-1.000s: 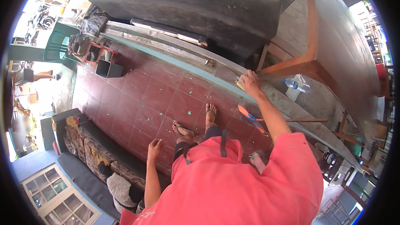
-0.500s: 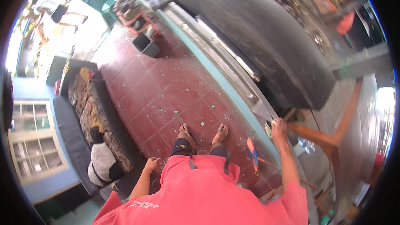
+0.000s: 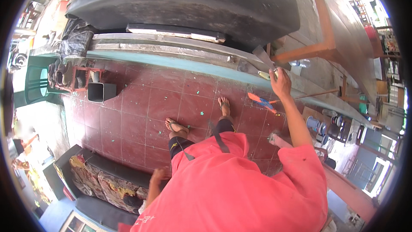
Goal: The person scrapes the side of a light-blue boat hull with a metal scraper, removing old paint or residue. The person sits on the floor and works along the hull's edge, occasionally adjusting position to reach different sections.
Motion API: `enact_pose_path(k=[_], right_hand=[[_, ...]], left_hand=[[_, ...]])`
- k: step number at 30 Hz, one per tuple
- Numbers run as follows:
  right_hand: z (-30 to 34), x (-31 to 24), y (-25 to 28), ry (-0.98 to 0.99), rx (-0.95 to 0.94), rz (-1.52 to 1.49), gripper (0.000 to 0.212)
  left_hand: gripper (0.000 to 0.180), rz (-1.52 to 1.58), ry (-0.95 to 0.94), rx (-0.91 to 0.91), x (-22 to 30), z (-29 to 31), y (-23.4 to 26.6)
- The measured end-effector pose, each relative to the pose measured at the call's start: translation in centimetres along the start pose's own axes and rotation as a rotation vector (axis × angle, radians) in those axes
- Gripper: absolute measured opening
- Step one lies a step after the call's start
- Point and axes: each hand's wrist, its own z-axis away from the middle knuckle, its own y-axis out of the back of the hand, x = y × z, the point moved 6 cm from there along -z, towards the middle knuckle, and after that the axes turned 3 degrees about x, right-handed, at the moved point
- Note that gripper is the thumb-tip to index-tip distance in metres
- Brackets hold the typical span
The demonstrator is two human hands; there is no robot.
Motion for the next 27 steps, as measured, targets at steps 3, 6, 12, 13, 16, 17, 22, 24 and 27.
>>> enact_pose_path(k=[3, 6, 12, 13, 16, 17, 22, 24, 27], right_hand=[[2.0, 1.7, -0.6, 0.026, -0.011, -0.088, 0.03], [2.7, 2.1, -1.0, 0.059, -0.119, -0.139, 0.025], [3.1, 4.7, -1.6, 0.1, -0.199, -0.348, 0.025], [2.7, 4.5, -1.8, 0.118, -0.199, -0.385, 0.025], [2.3, 3.9, 0.0, 0.127, -0.132, -0.536, 0.026], [2.2, 3.7, 0.3, 0.09, -0.146, -0.61, 0.026], [2.6, 2.9, -0.8, -0.185, -0.384, -0.891, 0.024], [2.8, 2.6, -1.5, -0.217, -0.4, -0.948, 0.024], [3.2, 1.9, -2.0, -0.3, -0.442, -0.996, 0.025]], left_hand=[[0.035, 0.15, 0.392, 0.229, -2.2, -2.2, 11.6], [0.042, 0.346, 0.209, 0.492, 9.3, -6.8, 21.0], [0.029, 1.188, -0.121, 0.275, 40.9, -15.9, 22.0], [0.032, 1.18, -0.153, 0.248, 45.7, -16.2, 21.4], [0.039, 1.249, -0.335, 0.13, 59.0, -15.1, 21.7], [0.039, 1.288, -0.365, 0.126, 61.2, -15.1, 21.4], [0.022, 1.424, -0.33, 0.21, 66.3, -16.2, 21.0], [0.019, 1.438, -0.29, 0.249, 66.6, -16.4, 21.4], [0.02, 1.472, -0.27, 0.284, 67.0, -15.9, 22.4]])
